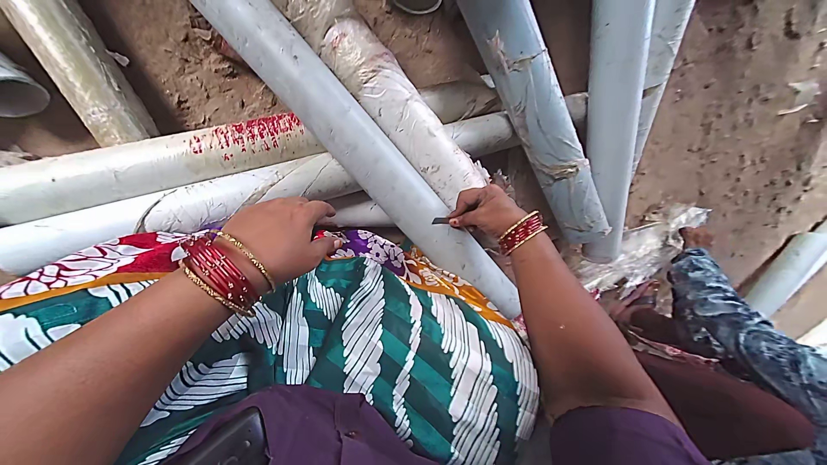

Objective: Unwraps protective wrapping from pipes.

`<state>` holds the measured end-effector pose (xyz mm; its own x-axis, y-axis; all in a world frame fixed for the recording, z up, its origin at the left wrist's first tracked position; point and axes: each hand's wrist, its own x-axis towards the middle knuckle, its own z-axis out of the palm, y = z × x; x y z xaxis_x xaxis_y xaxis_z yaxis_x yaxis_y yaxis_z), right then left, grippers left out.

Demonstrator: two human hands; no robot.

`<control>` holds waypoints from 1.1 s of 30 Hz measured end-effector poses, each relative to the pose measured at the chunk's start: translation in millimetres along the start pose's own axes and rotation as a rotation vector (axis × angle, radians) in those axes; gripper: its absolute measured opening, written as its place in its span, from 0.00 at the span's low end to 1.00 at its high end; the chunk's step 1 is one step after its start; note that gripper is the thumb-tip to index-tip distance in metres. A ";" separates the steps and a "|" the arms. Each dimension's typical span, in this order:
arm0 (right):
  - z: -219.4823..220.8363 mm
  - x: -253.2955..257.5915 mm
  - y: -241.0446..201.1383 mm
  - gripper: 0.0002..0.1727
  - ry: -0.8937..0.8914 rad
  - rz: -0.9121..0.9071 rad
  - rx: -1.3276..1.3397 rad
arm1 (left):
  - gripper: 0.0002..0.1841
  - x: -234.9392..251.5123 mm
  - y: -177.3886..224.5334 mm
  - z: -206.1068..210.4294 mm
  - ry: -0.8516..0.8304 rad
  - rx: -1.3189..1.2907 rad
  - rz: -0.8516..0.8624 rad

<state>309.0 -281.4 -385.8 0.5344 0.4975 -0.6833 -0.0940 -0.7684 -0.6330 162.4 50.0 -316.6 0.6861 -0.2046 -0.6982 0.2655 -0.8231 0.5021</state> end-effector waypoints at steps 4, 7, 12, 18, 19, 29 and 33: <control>-0.5 2.1 5.3 0.08 0.128 -0.058 0.142 | 0.23 -0.6 0.0 1.6 0.016 0.000 0.024; 13.5 7.3 3.2 0.06 0.179 -0.075 0.152 | 0.22 -1.3 -0.6 3.4 0.015 0.001 0.029; 3.8 -4.8 -2.3 0.07 0.007 -0.033 -0.072 | 0.23 -0.6 1.8 -1.2 -0.002 -0.003 -0.012; 5.6 -22.2 4.3 0.08 0.228 0.013 0.513 | 0.23 -2.1 1.5 -2.1 0.005 -0.011 -0.002; 9.9 -20.6 2.2 0.11 0.226 0.017 0.498 | 0.23 -2.1 1.8 -2.2 -0.002 -0.008 -0.005; 58.4 -11.3 -10.2 0.07 0.391 -0.313 -0.478 | 0.24 -2.3 2.8 -3.7 -0.022 -0.010 0.003; 49.7 -11.6 -18.5 0.08 0.244 -0.218 -0.506 | 0.24 -1.6 3.1 -5.3 -0.030 -0.015 -0.001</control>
<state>262.8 -252.9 -384.3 0.6797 0.6044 -0.4156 0.4188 -0.7849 -0.4566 165.7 50.5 -311.2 0.6655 -0.2195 -0.7134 0.2763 -0.8155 0.5086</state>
